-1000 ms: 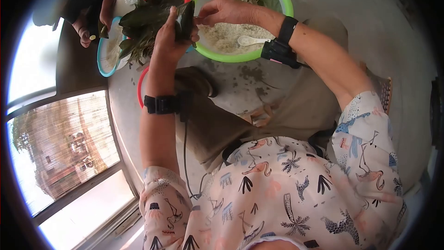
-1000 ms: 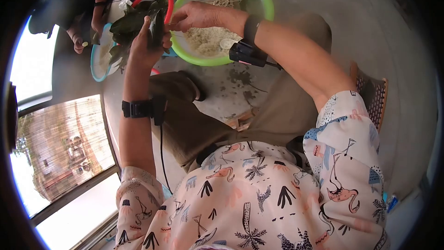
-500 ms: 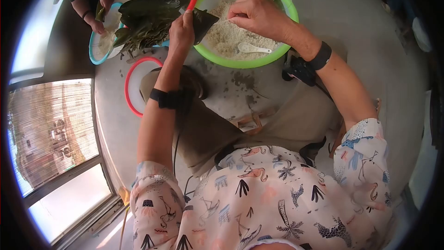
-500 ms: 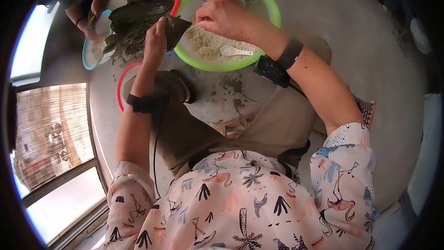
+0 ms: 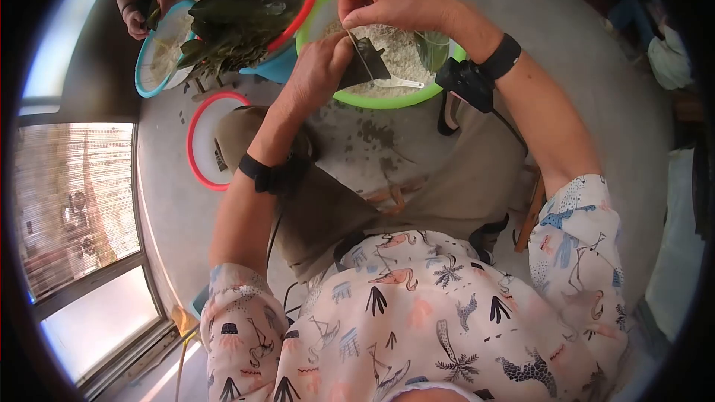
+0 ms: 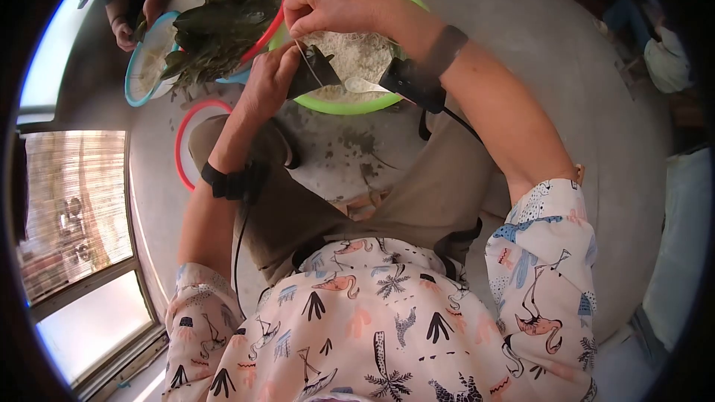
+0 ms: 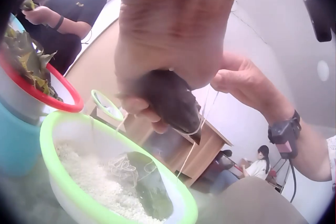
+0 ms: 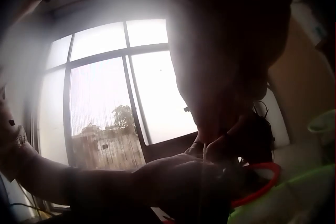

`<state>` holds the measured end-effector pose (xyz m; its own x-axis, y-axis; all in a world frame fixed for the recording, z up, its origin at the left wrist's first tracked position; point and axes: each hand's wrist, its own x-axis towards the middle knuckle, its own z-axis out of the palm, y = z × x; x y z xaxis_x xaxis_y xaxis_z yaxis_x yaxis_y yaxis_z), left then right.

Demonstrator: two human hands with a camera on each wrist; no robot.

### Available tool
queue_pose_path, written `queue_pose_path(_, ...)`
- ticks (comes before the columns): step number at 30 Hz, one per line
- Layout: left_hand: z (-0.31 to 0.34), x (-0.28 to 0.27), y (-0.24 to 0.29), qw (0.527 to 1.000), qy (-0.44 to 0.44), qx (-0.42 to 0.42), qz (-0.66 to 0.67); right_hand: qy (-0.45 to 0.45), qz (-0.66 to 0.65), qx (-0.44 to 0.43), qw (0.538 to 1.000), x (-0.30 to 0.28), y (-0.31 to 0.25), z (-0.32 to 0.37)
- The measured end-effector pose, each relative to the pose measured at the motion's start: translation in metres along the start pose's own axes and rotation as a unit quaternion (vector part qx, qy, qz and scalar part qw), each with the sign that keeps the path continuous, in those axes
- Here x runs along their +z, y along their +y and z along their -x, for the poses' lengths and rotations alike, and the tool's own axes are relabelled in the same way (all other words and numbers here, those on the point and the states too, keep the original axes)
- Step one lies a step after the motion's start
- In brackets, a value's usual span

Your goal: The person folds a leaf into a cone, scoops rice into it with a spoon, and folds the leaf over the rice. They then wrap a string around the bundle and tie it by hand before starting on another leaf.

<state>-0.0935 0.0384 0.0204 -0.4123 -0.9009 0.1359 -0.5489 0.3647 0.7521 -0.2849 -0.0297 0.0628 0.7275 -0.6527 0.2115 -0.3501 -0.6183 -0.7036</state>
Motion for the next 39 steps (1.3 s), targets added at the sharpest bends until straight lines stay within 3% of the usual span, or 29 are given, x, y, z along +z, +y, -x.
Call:
queue_pose_path(1, 0.001, -0.001, 0.001, 1.0, 0.016, 0.012, 0.013, -0.013, -0.096, 0.04, 0.995, 0.003, 0.006, 0.002)
queue_pose_path(2, 0.001, -0.003, 0.003, 0.999, 0.033, 0.024, 0.025, -0.016, -0.095, 0.038, 0.995, 0.01, 0.014, 0.006)
queue_pose_path(4, -0.003, -0.006, -0.002, 0.997, 0.056, 0.026, 0.035, -0.013, -0.332, 0.153, 0.931, 0.023, 0.032, 0.01)
queue_pose_path(6, -0.006, -0.002, -0.012, 0.996, 0.075, 0.028, 0.045, -0.007, -0.347, 0.147, 0.926, 0.041, 0.034, 0.018)
queue_pose_path(8, -0.011, 0.009, -0.024, 0.97, 0.187, 0.022, 0.155, 0.118, -0.407, 0.152, 0.893, 0.062, 0.026, 0.025)
queue_pose_path(9, -0.012, 0.013, -0.03, 0.956, 0.205, 0.006, 0.21, 0.177, -0.46, 0.189, 0.85, 0.077, 0.017, 0.023)
queue_pose_path(13, -0.021, 0.028, -0.052, 0.899, 0.248, -0.067, 0.354, 0.258, -0.396, 0.143, 0.87, 0.104, 0.027, 0.026)
queue_pose_path(16, -0.026, 0.037, -0.064, 0.855, 0.252, -0.128, 0.435, 0.281, -0.367, 0.159, 0.872, 0.107, 0.022, 0.026)
queue_pose_path(18, -0.021, 0.04, -0.061, 0.846, 0.259, -0.12, 0.45, 0.258, -0.383, 0.166, 0.871, 0.108, 0.018, 0.033)
queue_pose_path(22, -0.025, 0.04, -0.062, 0.92, 0.32, -0.099, 0.203, 0.212, -0.439, 0.215, 0.846, 0.102, 0.01, 0.027)
queue_pose_path(28, -0.038, 0.044, -0.066, 0.91, 0.356, -0.087, 0.195, 0.262, -0.419, 0.238, 0.836, 0.104, 0.02, 0.01)
queue_pose_path(39, -0.043, 0.015, -0.042, 0.929, 0.268, -0.113, 0.23, 0.277, -0.412, 0.209, 0.842, 0.083, -0.001, -0.001)
